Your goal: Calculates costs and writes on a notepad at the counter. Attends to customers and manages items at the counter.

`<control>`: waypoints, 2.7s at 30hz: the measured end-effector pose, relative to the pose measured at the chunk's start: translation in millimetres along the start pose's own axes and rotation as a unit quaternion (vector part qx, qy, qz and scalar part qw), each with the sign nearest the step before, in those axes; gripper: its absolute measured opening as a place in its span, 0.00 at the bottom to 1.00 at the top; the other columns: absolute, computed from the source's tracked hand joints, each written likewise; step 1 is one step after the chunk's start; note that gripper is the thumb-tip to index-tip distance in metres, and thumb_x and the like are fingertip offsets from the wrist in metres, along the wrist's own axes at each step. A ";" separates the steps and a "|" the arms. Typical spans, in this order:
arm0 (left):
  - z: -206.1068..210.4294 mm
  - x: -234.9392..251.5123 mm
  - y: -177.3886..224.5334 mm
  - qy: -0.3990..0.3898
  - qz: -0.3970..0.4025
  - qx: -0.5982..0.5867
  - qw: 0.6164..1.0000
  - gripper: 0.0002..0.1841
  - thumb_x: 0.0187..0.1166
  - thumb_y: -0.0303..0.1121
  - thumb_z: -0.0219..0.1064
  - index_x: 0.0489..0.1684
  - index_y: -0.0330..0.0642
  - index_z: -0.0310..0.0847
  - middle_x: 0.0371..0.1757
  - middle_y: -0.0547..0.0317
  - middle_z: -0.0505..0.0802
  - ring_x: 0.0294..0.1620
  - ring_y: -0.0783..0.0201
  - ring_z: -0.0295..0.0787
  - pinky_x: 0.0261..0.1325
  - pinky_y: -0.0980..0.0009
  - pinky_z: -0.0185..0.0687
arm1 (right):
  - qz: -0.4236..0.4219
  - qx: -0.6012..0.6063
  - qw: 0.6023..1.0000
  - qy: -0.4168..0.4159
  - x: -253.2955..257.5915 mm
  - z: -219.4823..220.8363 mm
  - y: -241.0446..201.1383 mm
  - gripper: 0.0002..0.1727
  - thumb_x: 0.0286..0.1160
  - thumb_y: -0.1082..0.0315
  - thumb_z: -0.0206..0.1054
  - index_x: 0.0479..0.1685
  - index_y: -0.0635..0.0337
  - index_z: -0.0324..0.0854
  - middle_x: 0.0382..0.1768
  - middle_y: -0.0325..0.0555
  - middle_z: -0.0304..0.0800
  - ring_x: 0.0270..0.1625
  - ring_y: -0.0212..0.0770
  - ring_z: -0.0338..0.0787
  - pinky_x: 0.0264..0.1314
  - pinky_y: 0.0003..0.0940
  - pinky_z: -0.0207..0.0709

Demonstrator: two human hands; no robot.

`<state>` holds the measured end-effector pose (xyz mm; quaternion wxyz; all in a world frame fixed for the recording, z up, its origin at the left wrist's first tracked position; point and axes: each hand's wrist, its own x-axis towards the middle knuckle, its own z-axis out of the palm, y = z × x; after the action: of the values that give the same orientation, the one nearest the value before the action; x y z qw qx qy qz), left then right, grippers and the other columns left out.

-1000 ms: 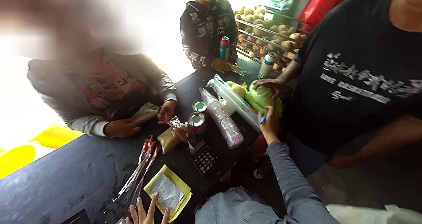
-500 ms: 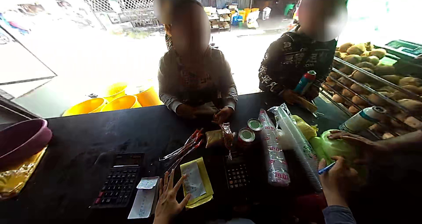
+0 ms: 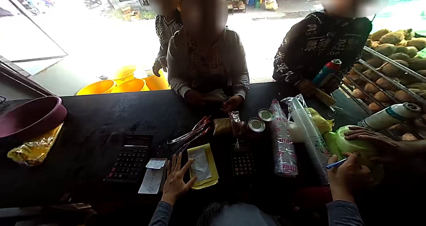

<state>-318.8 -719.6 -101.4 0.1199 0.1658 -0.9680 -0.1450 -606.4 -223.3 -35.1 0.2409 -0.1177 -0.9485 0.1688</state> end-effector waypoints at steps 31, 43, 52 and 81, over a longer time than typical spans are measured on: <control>-10.6 2.0 1.4 -0.018 0.013 -0.058 0.998 0.40 0.64 0.71 0.65 0.79 0.67 0.79 0.88 0.29 0.65 0.91 0.26 0.51 0.86 0.24 0.37 | -0.109 0.514 0.762 -0.377 -290.3 43.9 -296.0 0.14 0.83 0.69 0.56 0.44 0.71 0.83 0.30 0.44 0.87 0.33 0.29 0.86 0.42 0.28 0.82; -3.9 2.5 -2.0 -0.018 0.020 -0.028 0.999 0.38 0.68 0.71 0.60 0.78 0.67 0.80 0.88 0.31 0.66 0.90 0.28 0.53 0.87 0.27 0.38 | -0.112 0.503 0.780 -0.355 -294.2 45.8 -298.0 0.13 0.83 0.69 0.57 0.42 0.69 0.85 0.27 0.40 0.86 0.30 0.25 0.82 0.39 0.23 0.78; -5.1 2.1 -0.5 -0.022 0.016 -0.028 0.999 0.38 0.68 0.71 0.61 0.79 0.68 0.79 0.89 0.31 0.65 0.91 0.29 0.52 0.88 0.29 0.37 | -0.127 0.484 0.785 -0.365 -293.3 45.4 -297.8 0.12 0.82 0.68 0.59 0.41 0.67 0.86 0.27 0.41 0.86 0.31 0.26 0.83 0.39 0.24 0.78; -3.6 -0.4 -2.1 -0.001 0.045 -0.041 0.998 0.38 0.67 0.68 0.61 0.77 0.58 0.82 0.87 0.23 0.63 0.89 0.20 0.48 0.85 0.22 0.34 | -0.157 0.463 0.777 -0.395 -288.2 37.7 -296.5 0.15 0.85 0.67 0.58 0.46 0.71 0.86 0.35 0.53 0.89 0.38 0.39 0.88 0.48 0.36 0.81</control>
<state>-316.8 -722.3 -98.8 0.1317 0.1165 -0.9680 -0.1791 -420.5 -592.4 -74.8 -0.1067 0.2359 -0.7730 0.5792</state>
